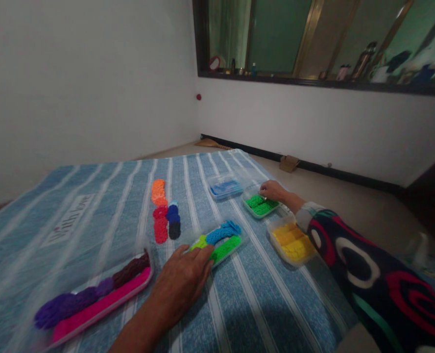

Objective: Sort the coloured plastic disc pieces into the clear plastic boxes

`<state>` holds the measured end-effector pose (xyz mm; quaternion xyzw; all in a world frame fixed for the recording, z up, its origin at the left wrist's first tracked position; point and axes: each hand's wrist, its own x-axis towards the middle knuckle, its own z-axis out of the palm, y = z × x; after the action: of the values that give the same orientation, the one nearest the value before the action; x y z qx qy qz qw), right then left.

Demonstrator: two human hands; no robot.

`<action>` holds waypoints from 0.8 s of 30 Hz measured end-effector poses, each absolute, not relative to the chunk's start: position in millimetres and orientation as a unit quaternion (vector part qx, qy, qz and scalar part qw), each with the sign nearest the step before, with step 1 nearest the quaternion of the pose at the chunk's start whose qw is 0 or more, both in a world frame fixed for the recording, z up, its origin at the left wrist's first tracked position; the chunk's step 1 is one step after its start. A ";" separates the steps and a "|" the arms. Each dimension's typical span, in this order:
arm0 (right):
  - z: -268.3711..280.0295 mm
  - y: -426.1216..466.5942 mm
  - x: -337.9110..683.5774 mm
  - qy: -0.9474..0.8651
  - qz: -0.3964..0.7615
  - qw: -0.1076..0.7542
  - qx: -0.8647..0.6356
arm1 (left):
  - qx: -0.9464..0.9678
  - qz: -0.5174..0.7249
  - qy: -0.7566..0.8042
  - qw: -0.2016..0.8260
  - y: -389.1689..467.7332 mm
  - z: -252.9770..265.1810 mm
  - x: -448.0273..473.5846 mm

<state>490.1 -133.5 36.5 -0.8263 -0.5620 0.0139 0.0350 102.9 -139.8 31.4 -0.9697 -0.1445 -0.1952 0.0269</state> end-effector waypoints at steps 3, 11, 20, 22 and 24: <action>38.1 -135.0 489.4 -0.561 0.010 0.040 -0.827 | -0.968 -0.195 -0.154 0.031 -140.2 32.5 104.1; 43.0 -139.9 484.1 -0.555 0.002 0.057 -0.830 | -0.968 -0.176 -0.180 -0.018 -142.9 35.1 106.1; 89.2 -159.4 448.1 -0.597 -0.026 0.133 -0.791 | -0.966 -0.184 -0.179 -0.043 -144.2 33.9 102.1; 101.8 -170.9 423.2 -0.650 0.006 0.159 -0.743 | -0.967 -0.171 -0.184 -0.048 -145.4 35.1 102.2; 109.9 -183.0 395.7 -0.710 0.060 0.159 -0.683 | -0.968 -0.154 -0.192 -0.055 -147.1 36.9 103.1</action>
<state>395.7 -183.0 109.9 -0.6835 -0.7100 0.0600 0.1585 103.1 -147.1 36.9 -0.9678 -0.1918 -0.1538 -0.0547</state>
